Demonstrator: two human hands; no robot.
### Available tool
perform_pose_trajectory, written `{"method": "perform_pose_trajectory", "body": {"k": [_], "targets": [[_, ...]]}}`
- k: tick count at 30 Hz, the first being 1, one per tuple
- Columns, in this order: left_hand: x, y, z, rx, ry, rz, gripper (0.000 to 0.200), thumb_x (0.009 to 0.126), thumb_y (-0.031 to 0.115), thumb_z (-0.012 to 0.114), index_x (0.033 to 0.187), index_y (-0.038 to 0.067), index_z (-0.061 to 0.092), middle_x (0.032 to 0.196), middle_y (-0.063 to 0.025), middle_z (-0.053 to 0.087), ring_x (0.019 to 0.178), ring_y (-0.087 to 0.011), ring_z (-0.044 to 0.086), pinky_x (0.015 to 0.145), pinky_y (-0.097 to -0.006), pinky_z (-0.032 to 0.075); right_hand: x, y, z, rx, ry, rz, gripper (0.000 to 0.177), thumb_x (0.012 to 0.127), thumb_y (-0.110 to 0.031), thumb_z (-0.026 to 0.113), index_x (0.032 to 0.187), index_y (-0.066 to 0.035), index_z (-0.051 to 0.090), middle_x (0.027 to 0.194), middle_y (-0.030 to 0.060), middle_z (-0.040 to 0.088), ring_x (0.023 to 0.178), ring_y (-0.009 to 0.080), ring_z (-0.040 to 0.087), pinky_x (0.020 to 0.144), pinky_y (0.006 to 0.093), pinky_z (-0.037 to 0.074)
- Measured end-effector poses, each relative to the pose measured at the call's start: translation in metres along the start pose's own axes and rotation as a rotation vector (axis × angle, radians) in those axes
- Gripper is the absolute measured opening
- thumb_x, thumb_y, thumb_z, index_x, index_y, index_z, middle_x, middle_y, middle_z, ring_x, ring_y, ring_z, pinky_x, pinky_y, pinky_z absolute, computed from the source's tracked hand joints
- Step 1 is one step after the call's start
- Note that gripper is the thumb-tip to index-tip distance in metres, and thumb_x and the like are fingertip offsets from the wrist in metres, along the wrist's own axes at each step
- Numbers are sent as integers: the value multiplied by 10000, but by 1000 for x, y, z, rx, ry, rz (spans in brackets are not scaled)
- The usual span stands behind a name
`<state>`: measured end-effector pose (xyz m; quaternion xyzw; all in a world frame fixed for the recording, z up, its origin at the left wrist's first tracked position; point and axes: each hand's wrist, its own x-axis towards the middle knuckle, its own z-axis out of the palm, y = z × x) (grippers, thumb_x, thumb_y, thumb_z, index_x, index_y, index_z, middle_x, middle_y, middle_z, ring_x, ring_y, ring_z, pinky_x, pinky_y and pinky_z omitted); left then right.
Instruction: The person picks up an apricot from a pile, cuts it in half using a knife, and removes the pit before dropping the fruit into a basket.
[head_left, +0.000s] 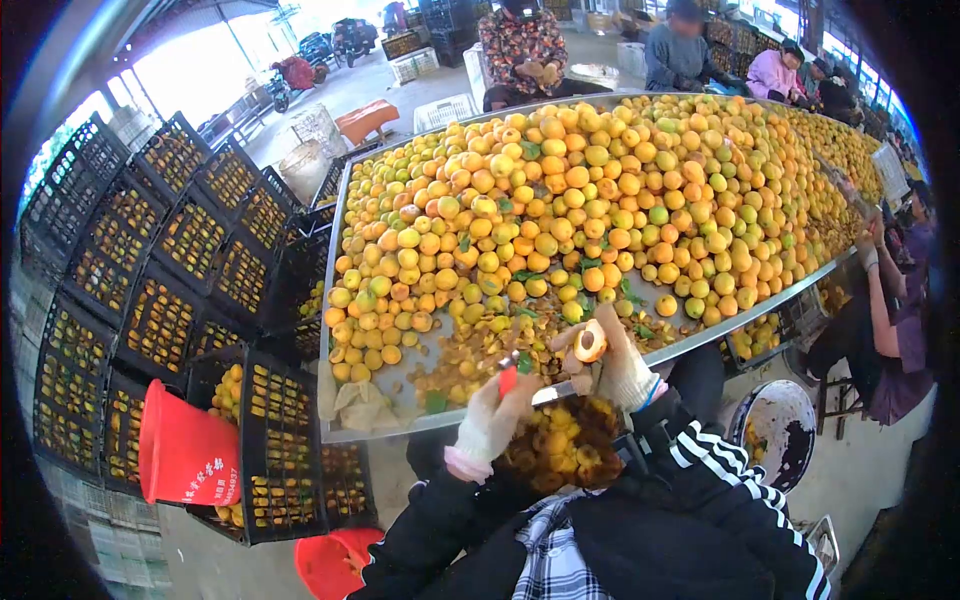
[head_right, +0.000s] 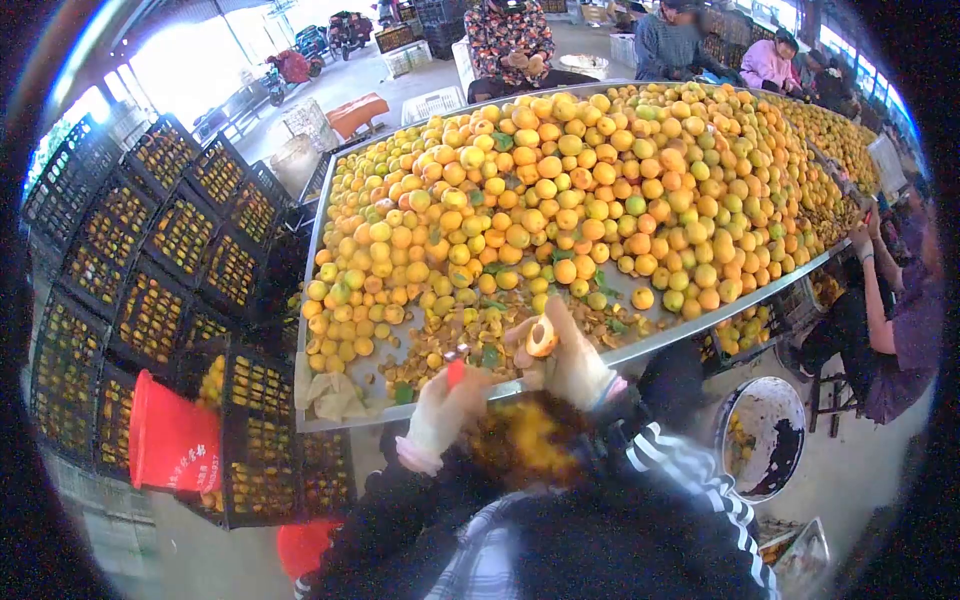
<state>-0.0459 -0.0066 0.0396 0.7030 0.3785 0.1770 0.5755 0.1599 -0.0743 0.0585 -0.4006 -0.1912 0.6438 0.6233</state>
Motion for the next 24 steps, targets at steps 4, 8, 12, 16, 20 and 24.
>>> {"method": "perform_pose_trajectory", "body": {"k": [4,8,12,16,20,24], "targets": [[-5,32,5,-389,181,145,444,1033,373,463,1036,-31,648,724,12,536,649,-92,481,582,-261,382,-2,1,7,-37,-28,58,642,997,-608,335,981,-49,650,674,27,564,544,135,486,493,260,363],[2,52,-11,-429,-48,313,362,961,328,502,930,-7,636,712,19,516,656,-91,477,588,-260,383,-5,-2,6,-118,-81,68,544,996,-517,341,967,-59,632,674,31,572,523,132,475,470,266,339],[-7,58,-3,-281,-6,350,179,857,148,612,950,10,678,807,-20,621,749,-121,561,670,-274,459,-8,1,16,-140,-75,108,488,988,-473,339,939,-69,609,661,45,579,485,138,464,450,269,339],[-15,55,-5,-291,-2,415,264,774,-25,661,1029,15,715,972,-78,714,856,-168,632,766,-311,513,-5,4,14,-259,-38,18,460,984,-464,349,960,-86,609,664,43,579,497,147,496,457,267,374],[-9,41,-15,-201,-125,514,261,908,0,658,1166,36,678,1076,-76,700,822,-125,618,726,-274,517,-7,1,12,-406,-116,153,422,979,-447,374,1000,-89,597,713,43,595,578,142,539,518,270,424],[-11,39,-9,-90,-123,409,284,877,-47,677,1151,27,681,1100,-97,712,905,-153,663,806,-297,542,-5,14,17,-233,-108,163,415,990,-434,362,1015,-89,591,722,42,592,609,141,546,550,270,440]]}}
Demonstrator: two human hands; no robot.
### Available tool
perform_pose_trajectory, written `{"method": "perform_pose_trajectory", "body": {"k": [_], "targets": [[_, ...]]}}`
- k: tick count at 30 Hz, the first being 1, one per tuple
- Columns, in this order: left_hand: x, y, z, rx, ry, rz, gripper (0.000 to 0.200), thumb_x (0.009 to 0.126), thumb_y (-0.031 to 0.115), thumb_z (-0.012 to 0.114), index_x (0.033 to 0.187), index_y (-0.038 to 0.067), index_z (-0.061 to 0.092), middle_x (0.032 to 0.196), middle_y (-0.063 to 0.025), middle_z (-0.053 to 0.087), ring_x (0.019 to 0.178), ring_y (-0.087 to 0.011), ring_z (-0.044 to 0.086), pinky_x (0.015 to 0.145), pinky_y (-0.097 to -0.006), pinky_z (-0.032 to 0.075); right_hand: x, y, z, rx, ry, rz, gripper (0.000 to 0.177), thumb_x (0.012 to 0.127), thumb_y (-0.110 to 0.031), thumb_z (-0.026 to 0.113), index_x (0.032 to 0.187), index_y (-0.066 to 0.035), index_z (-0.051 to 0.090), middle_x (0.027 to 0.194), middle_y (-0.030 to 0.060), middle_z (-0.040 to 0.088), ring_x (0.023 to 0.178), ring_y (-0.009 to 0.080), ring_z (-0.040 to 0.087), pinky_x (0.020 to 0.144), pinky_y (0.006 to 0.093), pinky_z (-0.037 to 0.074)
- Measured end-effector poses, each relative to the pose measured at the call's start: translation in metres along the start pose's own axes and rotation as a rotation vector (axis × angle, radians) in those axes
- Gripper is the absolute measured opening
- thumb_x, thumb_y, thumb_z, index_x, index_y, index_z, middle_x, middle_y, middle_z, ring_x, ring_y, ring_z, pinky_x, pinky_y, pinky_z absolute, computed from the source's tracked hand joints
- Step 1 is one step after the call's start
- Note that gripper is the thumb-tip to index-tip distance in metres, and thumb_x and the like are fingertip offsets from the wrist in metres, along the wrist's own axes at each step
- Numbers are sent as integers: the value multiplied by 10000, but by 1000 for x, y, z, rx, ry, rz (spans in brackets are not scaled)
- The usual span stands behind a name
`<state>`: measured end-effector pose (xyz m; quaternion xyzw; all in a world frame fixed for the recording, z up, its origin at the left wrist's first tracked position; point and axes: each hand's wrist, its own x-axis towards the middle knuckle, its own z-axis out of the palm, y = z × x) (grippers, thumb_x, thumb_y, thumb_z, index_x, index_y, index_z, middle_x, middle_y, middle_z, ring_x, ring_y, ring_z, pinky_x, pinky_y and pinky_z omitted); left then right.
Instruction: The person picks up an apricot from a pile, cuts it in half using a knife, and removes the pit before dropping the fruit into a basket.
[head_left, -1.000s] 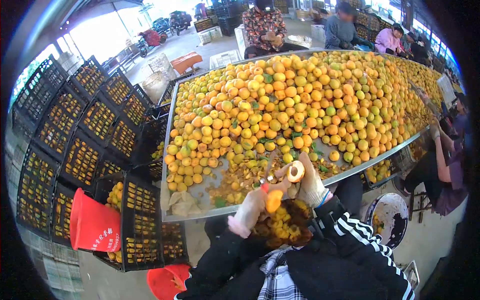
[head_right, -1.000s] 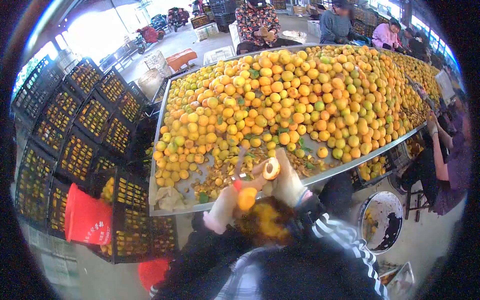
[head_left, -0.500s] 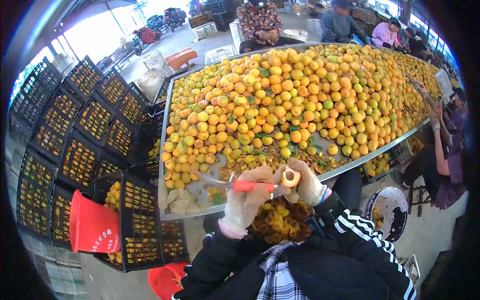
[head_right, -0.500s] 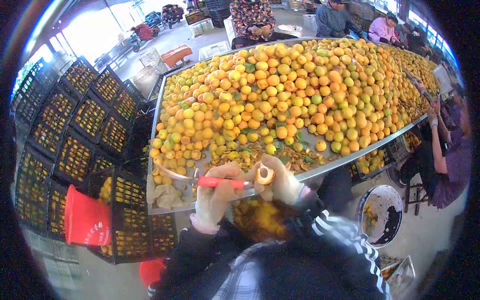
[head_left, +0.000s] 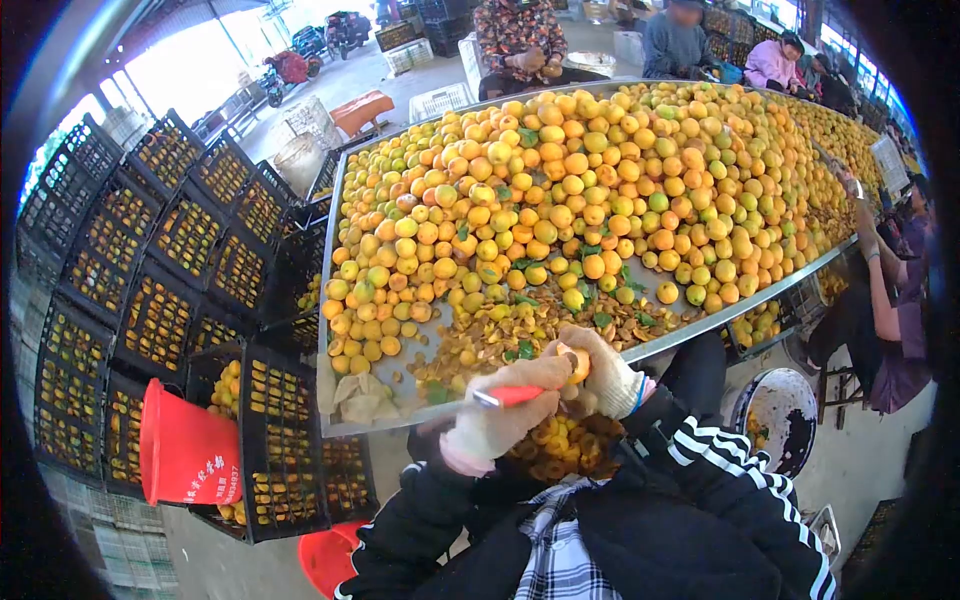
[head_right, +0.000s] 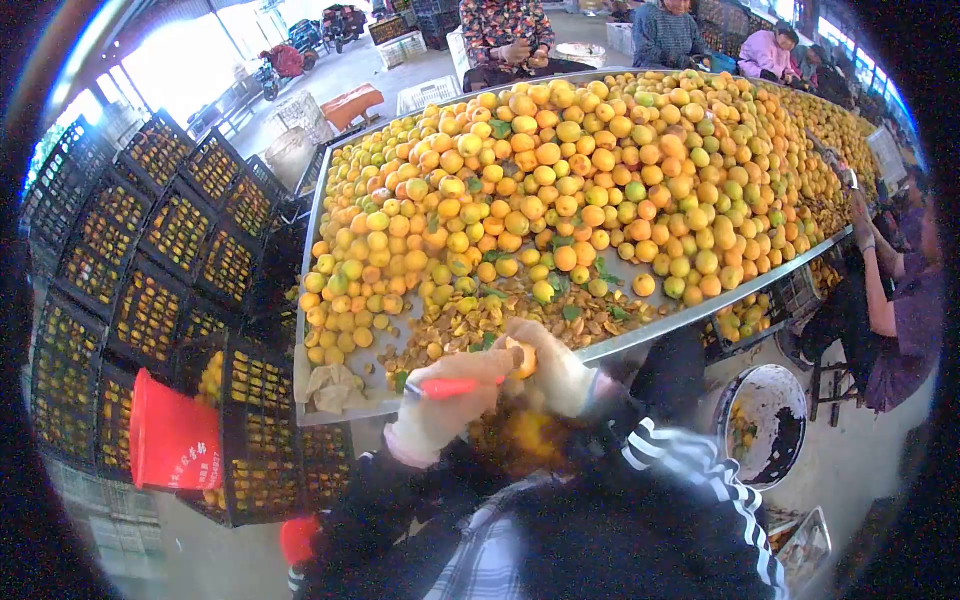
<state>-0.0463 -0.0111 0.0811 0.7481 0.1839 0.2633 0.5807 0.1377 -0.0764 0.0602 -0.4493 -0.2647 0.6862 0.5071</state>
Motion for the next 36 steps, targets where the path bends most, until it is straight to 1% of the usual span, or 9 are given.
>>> {"method": "perform_pose_trajectory", "body": {"k": [5,9,12,14,22,27,29,30,36], "targets": [[4,-24,19,-40,172,293,327,823,-98,711,1129,17,693,1083,-101,718,992,-183,685,873,-321,542,9,14,-9,62,55,-48,484,1017,-491,335,1001,-79,588,812,52,601,690,178,554,604,251,426],[14,-18,19,-258,258,47,281,846,-31,670,1124,-9,693,1021,-88,712,906,-156,672,792,-293,538,7,-1,20,449,195,4,496,966,-544,449,849,-90,611,579,23,559,378,134,432,354,256,343],[25,-13,13,-386,273,-121,297,860,47,587,1132,-32,677,1056,-114,692,838,-161,664,724,-278,538,32,29,-21,434,-371,-80,537,1003,-576,348,970,-95,585,762,37,571,591,168,501,536,285,377],[35,-27,14,-385,499,-239,277,880,50,572,1131,-33,657,1017,-80,664,844,-137,642,709,-279,521,36,36,-10,383,-99,-75,541,996,-557,385,1071,-64,596,781,35,572,634,183,541,575,291,425],[36,-89,-6,-410,745,-241,281,899,124,646,1147,-7,634,1034,-81,651,850,-136,604,738,-279,501,55,65,-47,-769,-96,-377,357,1016,-312,479,1261,-72,575,1181,171,613,1105,336,601,963,412,474],[13,-91,-7,-351,648,-171,250,892,105,619,1100,-32,638,907,-96,646,708,-156,596,611,-296,483,25,30,-41,-1191,-85,77,363,1019,-368,480,1224,-88,584,1246,152,599,1152,341,592,966,433,482],[5,-88,-1,-348,727,-164,238,873,102,627,1065,-36,645,887,-100,646,692,-158,595,618,-292,479,33,43,-106,-1451,-89,-754,398,980,-449,513,1241,-157,587,1169,119,642,1111,330,613,935,427,506],[1,-74,2,-341,759,-187,245,865,110,632,1060,-37,644,868,-99,646,677,-160,594,615,-291,477,9,-4,-88,-1167,123,-215,401,953,-434,547,1218,-143,619,1148,125,653,1101,314,619,908,417,516],[-13,-65,7,-243,734,-251,207,850,151,638,947,-28,674,800,-69,647,664,-150,587,609,-279,462,38,-26,-220,-1471,1139,-47,323,816,-327,609,1024,-82,638,985,188,701,931,365,681,789,488,536]]}}
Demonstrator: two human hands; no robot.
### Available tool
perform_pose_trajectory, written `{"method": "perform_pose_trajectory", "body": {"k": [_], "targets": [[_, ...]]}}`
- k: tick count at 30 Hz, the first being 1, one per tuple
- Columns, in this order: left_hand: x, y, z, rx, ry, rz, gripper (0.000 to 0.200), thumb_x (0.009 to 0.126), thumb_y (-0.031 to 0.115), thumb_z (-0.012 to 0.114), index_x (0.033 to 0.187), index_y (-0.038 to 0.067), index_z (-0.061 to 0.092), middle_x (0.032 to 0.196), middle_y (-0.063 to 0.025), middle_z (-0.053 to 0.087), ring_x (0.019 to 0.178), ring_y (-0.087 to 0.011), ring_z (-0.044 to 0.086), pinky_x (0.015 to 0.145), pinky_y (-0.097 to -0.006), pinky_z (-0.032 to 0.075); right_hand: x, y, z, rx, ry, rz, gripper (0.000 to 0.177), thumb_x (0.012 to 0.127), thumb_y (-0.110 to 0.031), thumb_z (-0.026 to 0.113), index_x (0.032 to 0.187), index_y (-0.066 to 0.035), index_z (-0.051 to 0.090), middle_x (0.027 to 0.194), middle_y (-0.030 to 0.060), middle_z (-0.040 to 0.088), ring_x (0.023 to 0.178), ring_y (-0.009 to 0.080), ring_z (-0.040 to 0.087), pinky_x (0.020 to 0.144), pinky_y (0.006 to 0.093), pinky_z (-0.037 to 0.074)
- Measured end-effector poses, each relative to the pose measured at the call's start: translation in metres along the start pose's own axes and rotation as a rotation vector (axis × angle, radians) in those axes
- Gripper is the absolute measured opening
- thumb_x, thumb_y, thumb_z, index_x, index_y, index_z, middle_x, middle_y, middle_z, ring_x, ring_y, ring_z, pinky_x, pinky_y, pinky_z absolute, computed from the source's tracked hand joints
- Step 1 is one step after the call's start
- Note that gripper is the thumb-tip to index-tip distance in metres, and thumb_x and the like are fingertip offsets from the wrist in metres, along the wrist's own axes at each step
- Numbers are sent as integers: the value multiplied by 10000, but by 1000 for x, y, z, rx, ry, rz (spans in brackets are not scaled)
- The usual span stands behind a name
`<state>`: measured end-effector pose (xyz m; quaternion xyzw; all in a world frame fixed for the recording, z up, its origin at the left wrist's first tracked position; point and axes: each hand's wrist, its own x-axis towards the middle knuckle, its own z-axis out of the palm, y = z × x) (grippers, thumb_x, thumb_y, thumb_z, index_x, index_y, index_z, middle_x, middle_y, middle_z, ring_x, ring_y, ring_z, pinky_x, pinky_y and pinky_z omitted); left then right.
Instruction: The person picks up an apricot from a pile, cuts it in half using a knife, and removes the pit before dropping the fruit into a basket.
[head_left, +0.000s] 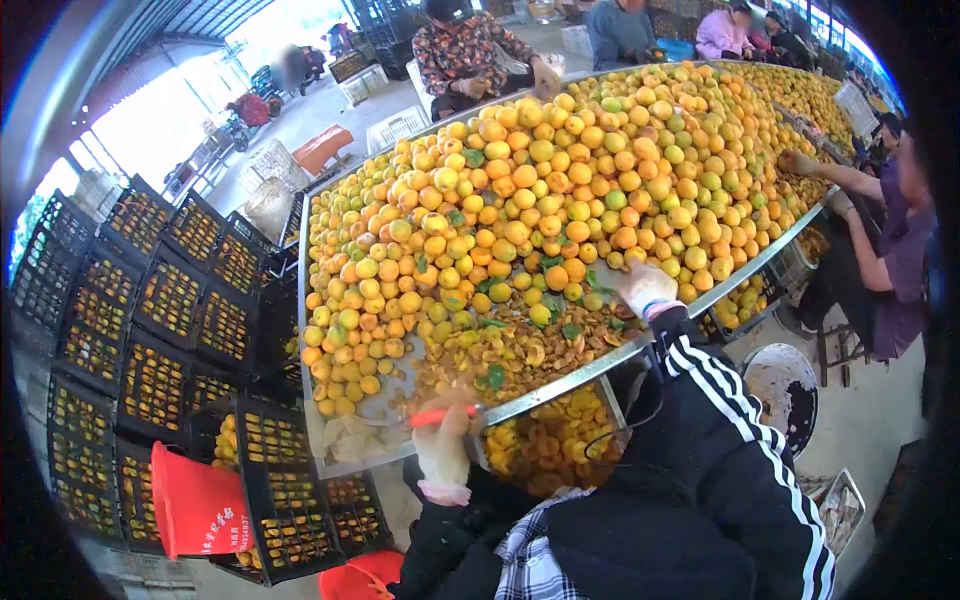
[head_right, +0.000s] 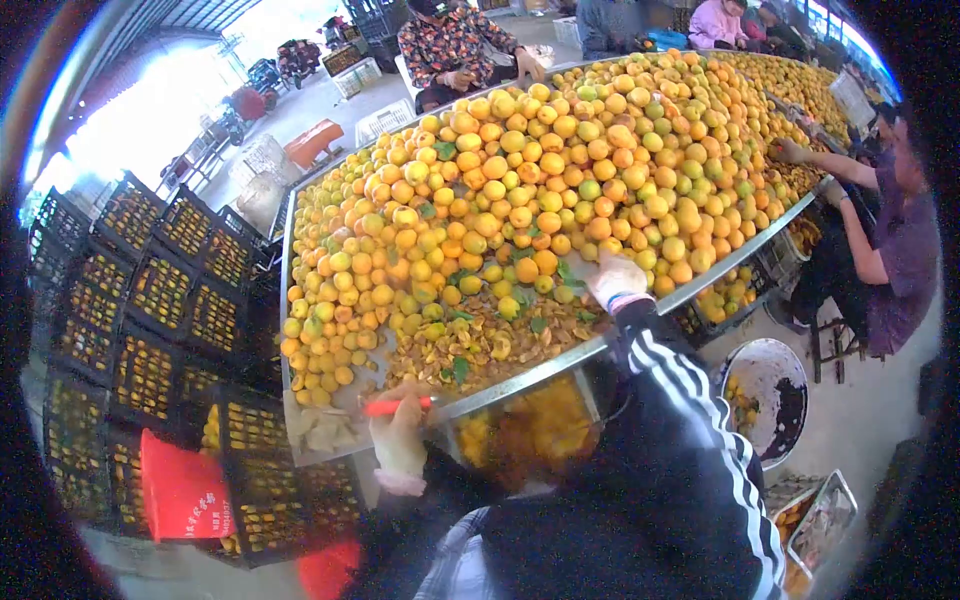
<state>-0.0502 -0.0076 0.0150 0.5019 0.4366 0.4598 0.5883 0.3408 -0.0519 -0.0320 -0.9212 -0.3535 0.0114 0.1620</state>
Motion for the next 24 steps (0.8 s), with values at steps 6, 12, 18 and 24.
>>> {"method": "perform_pose_trajectory", "body": {"k": [6,12,18,24], "targets": [[-14,23,15,64,-83,-52,189,880,137,576,876,-13,691,796,-53,647,702,-122,577,639,-281,453,28,48,58,-13,-133,-88,285,888,-280,544,1011,-76,699,1016,202,704,970,370,677,843,493,529],[-14,33,18,344,-375,31,224,960,182,568,936,-11,679,838,-43,679,728,-100,573,671,-273,466,-8,10,45,1657,-466,67,420,977,-375,540,1253,-63,591,1004,169,678,925,308,672,822,427,546],[-15,40,52,173,-551,-138,214,964,176,576,993,-13,671,827,-28,665,741,-113,606,673,-254,479,-80,-65,-17,2174,-734,146,558,1032,-513,426,1344,-58,515,1024,151,626,811,249,625,751,354,534],[-23,36,57,242,-609,-65,229,958,216,560,1020,15,652,782,-54,659,692,-128,619,623,-284,491,-99,-103,3,2024,-686,22,598,1042,-519,378,1370,-30,484,883,78,531,818,188,529,718,309,464]]}}
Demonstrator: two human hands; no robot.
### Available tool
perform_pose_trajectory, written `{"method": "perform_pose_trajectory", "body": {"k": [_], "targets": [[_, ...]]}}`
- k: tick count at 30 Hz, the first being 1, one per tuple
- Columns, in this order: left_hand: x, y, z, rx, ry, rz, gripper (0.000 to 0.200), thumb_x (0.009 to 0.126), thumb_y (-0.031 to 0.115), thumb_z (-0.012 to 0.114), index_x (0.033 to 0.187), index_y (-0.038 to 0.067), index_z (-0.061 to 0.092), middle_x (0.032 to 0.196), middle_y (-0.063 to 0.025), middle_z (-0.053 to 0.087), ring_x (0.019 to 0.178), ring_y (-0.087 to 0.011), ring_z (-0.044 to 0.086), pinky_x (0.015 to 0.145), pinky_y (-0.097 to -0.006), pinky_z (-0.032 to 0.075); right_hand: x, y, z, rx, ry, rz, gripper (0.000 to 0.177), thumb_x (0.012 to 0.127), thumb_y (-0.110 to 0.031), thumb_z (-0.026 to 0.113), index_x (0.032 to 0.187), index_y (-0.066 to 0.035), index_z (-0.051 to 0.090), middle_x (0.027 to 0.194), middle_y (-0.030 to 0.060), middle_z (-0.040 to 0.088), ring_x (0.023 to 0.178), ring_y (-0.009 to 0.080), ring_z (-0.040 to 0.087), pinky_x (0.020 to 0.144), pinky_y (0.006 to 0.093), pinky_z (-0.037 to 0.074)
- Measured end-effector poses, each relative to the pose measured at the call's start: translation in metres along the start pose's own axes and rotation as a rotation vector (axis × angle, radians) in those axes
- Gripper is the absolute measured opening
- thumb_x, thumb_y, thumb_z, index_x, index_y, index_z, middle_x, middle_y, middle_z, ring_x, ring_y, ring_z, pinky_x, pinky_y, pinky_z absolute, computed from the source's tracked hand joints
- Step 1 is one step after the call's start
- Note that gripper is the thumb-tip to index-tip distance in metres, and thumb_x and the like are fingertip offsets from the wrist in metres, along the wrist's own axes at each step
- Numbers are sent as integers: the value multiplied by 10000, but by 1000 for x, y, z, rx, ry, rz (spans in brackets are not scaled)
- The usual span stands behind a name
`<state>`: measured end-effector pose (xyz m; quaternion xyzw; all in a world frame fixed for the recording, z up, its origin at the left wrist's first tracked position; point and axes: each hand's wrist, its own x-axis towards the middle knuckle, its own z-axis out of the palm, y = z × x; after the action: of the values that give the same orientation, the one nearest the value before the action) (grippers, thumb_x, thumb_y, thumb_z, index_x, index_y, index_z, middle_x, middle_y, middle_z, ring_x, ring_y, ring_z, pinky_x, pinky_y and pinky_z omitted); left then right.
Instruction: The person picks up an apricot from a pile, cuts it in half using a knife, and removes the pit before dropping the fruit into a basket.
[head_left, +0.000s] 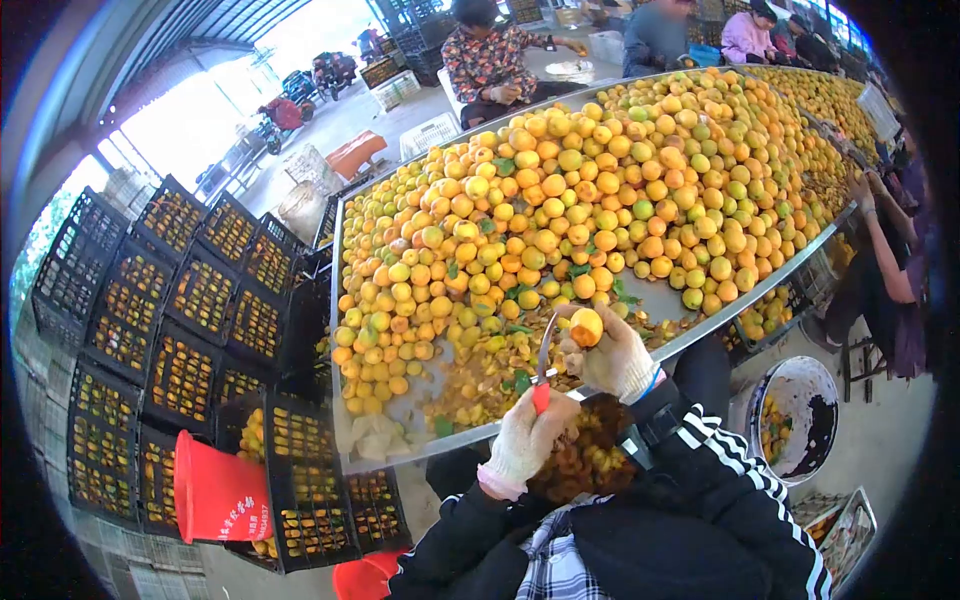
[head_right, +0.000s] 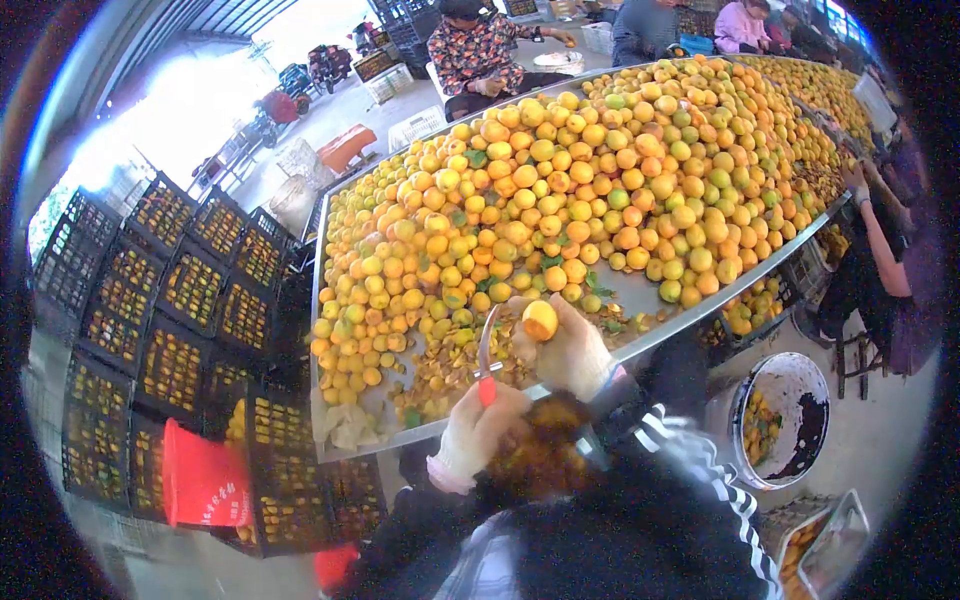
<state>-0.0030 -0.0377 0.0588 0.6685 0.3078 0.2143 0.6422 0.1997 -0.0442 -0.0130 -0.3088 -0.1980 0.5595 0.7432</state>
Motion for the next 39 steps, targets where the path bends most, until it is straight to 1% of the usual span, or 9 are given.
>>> {"method": "perform_pose_trajectory", "body": {"k": [2,4,8,10,11,13,14,26,39], "targets": [[-4,1,-4,3,14,-43,206,953,207,571,1001,22,649,776,-43,645,691,-123,615,620,-274,485,-5,1,3,-91,18,8,619,1039,-541,368,1340,-17,506,887,64,518,831,182,516,729,300,451],[-7,-2,-9,36,67,-5,189,953,197,571,980,25,645,768,-36,639,685,-121,609,615,-271,479,-10,-1,4,124,-201,59,382,980,-200,626,1259,26,495,1131,86,656,933,165,633,809,296,532],[-7,-26,-20,320,76,21,247,976,254,587,1068,25,605,761,-130,674,679,-255,676,617,-353,505,-19,8,4,559,-289,237,390,1005,-239,597,1282,13,489,1147,113,652,1051,208,629,863,323,524],[-12,-17,-13,374,146,54,234,973,248,579,1058,33,619,768,-123,659,701,-231,659,641,-352,498,-30,7,17,-1132,-130,-405,464,1028,-314,546,1341,17,460,1199,150,597,1196,274,562,978,385,494],[-13,-13,-11,432,214,86,224,970,241,571,1048,41,633,774,-116,645,724,-208,643,665,-352,490,-32,4,25,-1136,-132,-405,464,1028,-314,546,1341,17,460,1199,150,597,1196,274,562,978,385,494],[-12,-18,-14,469,215,154,239,965,248,587,1088,45,613,800,-155,668,757,-314,656,652,-402,504,-38,-7,44,353,-117,97,565,1019,-352,544,1410,29,396,1288,150,555,1227,286,560,1051,421,480],[-12,-22,-16,510,214,219,267,959,255,603,1128,49,593,827,-194,692,791,-421,669,640,-453,518,-40,-10,46,349,-118,98,565,1019,-352,544,1410,29,396,1288,150,555,1227,286,560,1051,421,480],[-15,-19,-15,671,257,209,243,962,285,586,1066,66,576,737,-193,666,711,-414,660,599,-484,507,-54,-25,69,50,-257,61,661,961,-327,652,1464,-2,373,1331,92,518,1270,231,505,1090,433,436],[-3,-27,-9,735,268,197,299,955,358,604,1027,72,554,698,-227,643,685,-456,642,579,-539,486,-63,-30,75,-896,-35,-190,420,899,-63,661,1308,-29,573,1293,54,592,1229,150,524,1066,318,407]]}}
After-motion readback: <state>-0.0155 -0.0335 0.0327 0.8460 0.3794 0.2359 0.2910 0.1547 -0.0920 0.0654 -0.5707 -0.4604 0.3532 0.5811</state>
